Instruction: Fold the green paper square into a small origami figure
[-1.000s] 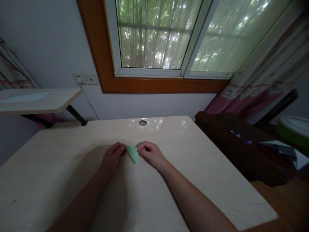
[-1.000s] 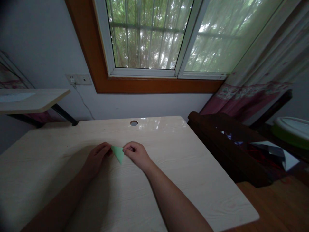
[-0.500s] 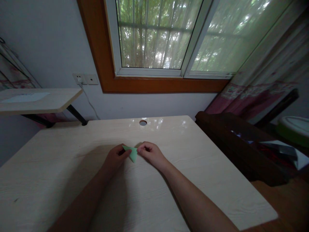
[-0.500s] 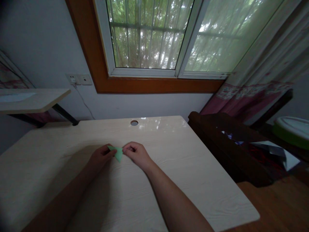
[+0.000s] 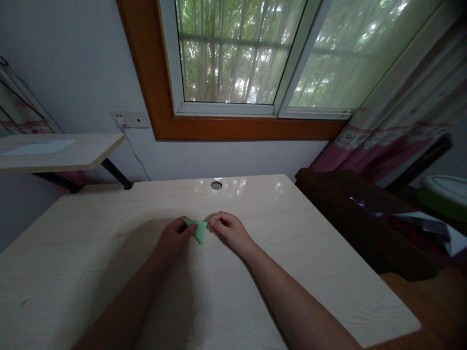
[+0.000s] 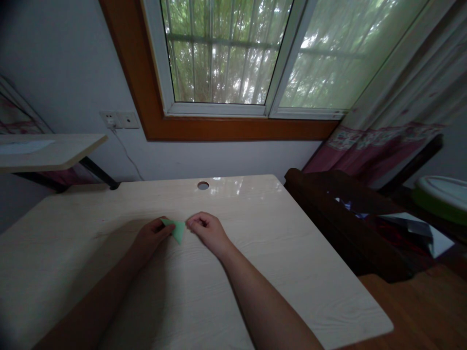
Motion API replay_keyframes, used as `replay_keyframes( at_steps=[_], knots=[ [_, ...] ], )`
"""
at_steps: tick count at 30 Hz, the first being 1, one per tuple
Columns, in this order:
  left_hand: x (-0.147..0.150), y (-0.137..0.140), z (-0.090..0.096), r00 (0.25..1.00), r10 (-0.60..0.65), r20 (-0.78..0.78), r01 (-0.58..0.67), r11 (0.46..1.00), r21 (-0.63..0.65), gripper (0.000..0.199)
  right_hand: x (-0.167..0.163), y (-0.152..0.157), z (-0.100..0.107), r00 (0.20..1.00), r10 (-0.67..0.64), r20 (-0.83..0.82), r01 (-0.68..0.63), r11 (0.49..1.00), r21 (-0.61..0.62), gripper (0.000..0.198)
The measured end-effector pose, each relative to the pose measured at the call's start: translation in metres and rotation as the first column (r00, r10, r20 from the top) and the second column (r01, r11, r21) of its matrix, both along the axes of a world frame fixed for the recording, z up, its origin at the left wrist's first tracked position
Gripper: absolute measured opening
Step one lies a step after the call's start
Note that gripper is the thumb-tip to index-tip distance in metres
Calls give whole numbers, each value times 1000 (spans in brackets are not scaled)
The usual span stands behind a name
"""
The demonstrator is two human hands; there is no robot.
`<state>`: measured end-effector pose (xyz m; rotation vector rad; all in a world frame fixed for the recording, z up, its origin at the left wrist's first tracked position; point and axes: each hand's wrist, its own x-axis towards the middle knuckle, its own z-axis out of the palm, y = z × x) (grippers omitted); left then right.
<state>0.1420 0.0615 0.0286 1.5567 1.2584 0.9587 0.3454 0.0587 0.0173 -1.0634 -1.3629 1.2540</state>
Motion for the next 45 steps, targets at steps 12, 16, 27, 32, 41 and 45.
replay_keyframes(
  at_steps=[12, 16, 27, 32, 41, 45],
  knots=[
    [-1, 2, -4, 1000, -22, -8, 22, 1000, 9, 25, 0, -1, -1, 999, 37, 21, -37, 999, 16, 22],
    [-1, 1, -4, 1000, -30, -5, 30, 1000, 9, 25, 0, -1, -1, 999, 52, 10, -52, 999, 7, 23],
    [1, 0, 0, 1000, -30, -4, 30, 1000, 1, 24, 0, -2, 3, 994, 35, 108, -40, 998, 52, 21],
    [2, 0, 2, 999, -37, 16, 37, 999, 4, 23, 1, -3, 2, 993, 18, 115, -24, 998, 53, 20],
    [1, 1, -1, 999, -32, 24, 32, 999, 6, 23, 0, -1, -3, 998, 13, 57, -15, 999, 36, 19],
    [2, 1, -2, 999, -19, 47, 19, 1000, 2, 25, 0, -1, -1, 997, 4, 77, -8, 999, 44, 20]
  ],
)
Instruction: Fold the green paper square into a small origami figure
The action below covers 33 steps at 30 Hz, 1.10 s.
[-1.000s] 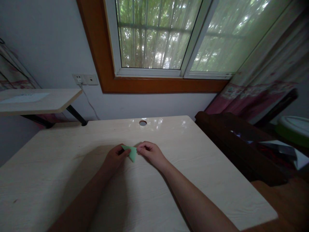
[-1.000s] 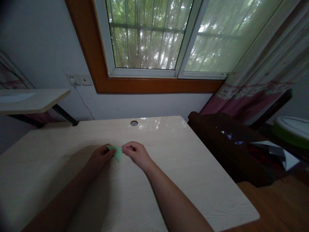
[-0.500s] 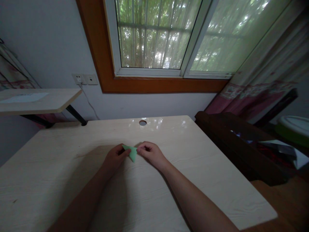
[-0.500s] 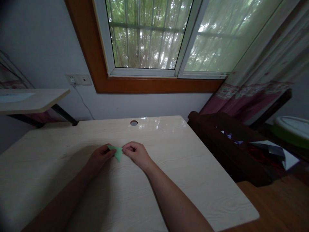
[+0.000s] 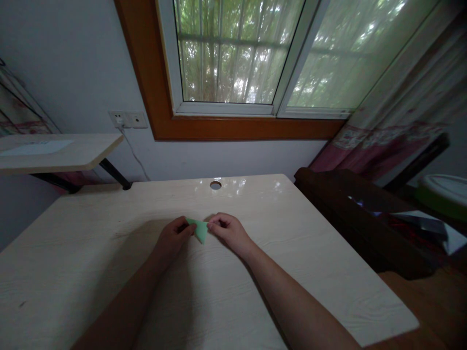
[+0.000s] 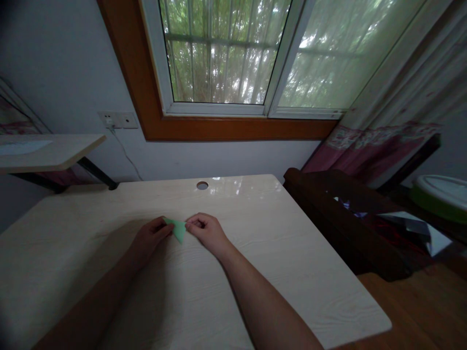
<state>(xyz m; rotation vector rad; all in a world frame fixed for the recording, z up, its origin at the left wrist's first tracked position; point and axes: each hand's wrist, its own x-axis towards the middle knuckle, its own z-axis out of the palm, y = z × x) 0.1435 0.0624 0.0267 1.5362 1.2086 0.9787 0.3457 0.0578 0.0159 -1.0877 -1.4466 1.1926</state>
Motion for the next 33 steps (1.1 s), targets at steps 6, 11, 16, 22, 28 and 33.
replay_keyframes(
  at_steps=[6, 11, 16, 22, 28, 33],
  knots=[
    [0, -1, 1, 1000, 22, -5, -22, 1000, 6, 25, 0, -1, 3, 1000, -13, 8, 13, 1000, -5, 19],
    [-1, 0, 0, 1000, 6, 2, -6, 1000, 2, 23, -1, -2, 6, 1000, -10, 1, 10, 1000, -4, 18],
    [-1, -1, 5, 1000, 15, -8, -15, 1000, 4, 25, -1, -2, 7, 1000, -15, 3, 15, 1000, -18, 19],
    [-2, 1, 1, 1000, 16, -15, -16, 1000, 1, 24, -1, -1, 3, 1000, -20, -12, 20, 1000, -6, 17],
    [-2, 1, 1, 999, -33, -35, 33, 999, 14, 21, 0, 0, 3, 998, -54, -45, 55, 998, 15, 17],
    [1, -3, 4, 988, -79, -132, 87, 995, 54, 15, 2, -1, 8, 996, -89, 2, 88, 989, 120, 15]
  ],
)
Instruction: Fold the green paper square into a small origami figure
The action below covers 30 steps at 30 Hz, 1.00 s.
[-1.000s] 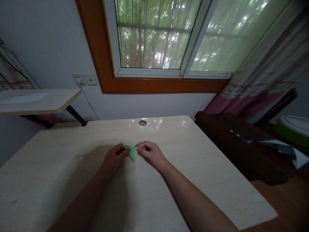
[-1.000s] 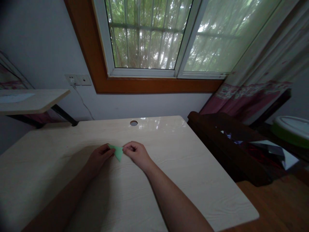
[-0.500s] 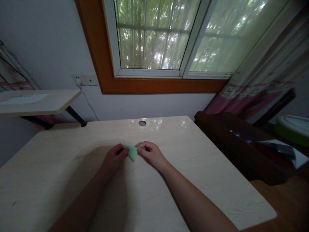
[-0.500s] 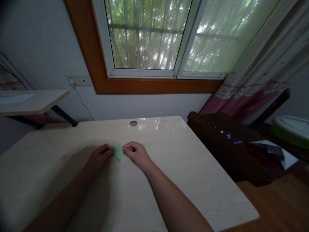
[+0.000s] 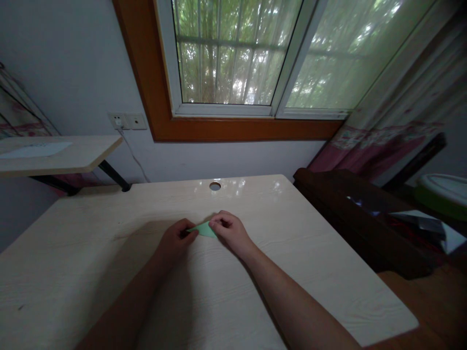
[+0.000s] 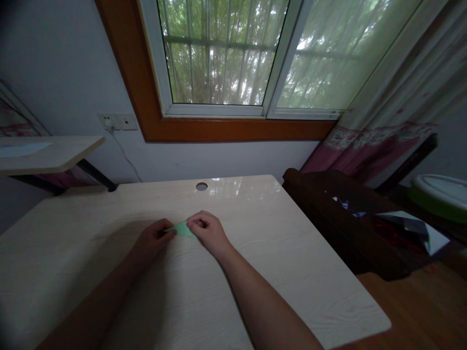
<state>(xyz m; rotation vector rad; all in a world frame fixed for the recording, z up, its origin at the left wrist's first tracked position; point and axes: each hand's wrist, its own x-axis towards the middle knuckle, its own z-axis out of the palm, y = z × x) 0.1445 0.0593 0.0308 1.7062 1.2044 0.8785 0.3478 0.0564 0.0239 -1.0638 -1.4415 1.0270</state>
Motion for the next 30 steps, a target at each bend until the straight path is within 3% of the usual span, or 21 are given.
replay_keyframes(
  at_steps=[7, 22, 30],
  knots=[
    [1, 1, -2, 998, 3, -57, 0, 999, 50, 14, 0, 1, 1, 1000, 11, 29, -14, 993, 116, 14],
    [2, 0, -5, 999, -8, -44, 12, 996, 94, 14, 1, 1, -3, 994, 57, 96, -64, 995, 70, 17],
    [3, -1, -13, 990, -29, 135, 28, 1000, 7, 30, 1, 2, -4, 988, 62, 142, -71, 996, 61, 16]
  ],
)
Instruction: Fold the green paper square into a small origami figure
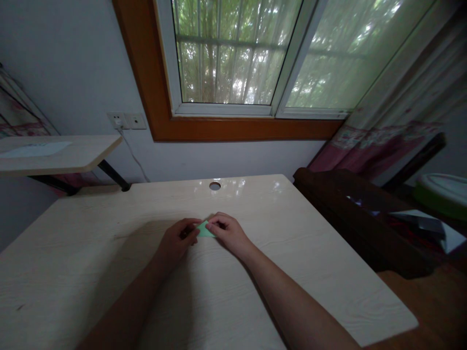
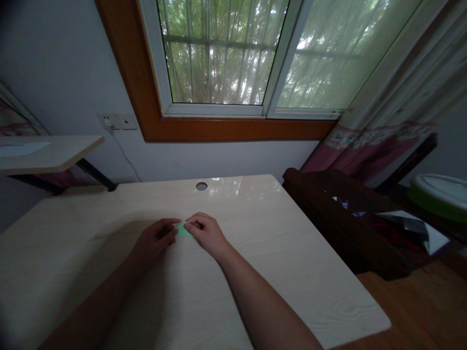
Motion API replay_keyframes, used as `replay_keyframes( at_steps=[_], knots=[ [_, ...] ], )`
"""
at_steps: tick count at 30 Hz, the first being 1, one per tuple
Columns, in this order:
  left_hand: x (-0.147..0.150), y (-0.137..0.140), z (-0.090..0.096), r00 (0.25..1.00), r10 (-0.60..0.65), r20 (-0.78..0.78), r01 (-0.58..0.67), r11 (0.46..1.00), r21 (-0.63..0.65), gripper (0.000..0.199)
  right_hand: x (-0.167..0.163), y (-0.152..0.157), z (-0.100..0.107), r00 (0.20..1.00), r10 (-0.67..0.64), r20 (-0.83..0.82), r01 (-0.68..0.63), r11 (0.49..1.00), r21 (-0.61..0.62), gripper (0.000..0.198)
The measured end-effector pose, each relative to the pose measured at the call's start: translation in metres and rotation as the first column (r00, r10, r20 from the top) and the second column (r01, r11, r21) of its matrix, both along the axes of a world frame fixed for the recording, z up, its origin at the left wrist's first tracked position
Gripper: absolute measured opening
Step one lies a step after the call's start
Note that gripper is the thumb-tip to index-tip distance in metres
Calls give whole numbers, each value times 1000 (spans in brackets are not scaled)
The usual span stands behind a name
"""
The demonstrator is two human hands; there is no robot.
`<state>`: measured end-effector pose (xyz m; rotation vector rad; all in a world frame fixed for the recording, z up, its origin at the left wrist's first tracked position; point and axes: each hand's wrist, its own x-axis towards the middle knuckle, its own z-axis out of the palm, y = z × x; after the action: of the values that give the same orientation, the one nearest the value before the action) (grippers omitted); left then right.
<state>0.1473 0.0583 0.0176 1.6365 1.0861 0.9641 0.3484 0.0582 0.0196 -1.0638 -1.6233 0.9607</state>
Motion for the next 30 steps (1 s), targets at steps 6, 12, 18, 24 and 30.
replay_keyframes(
  at_steps=[6, 12, 18, 24, 30],
  knots=[
    [-1, 0, 2, 996, -31, -83, 40, 993, 112, 32, -1, -2, 3, 1000, -17, -6, 17, 999, -38, 18],
    [-3, 0, 3, 999, 3, -49, 6, 984, 179, 30, -1, 0, 3, 998, -21, -65, 14, 995, -101, 21],
    [-3, 2, 4, 998, 35, 53, -43, 988, 148, 28, 1, 2, 2, 989, -31, -144, 9, 989, -150, 24],
    [-3, 2, 6, 997, 13, 72, -22, 991, 133, 25, 1, 1, 1, 975, 23, -220, -63, 981, -181, 23],
    [-3, 2, 3, 996, 5, 86, -15, 993, 119, 23, 2, 1, 3, 974, 29, -223, -70, 981, -180, 24]
  ],
)
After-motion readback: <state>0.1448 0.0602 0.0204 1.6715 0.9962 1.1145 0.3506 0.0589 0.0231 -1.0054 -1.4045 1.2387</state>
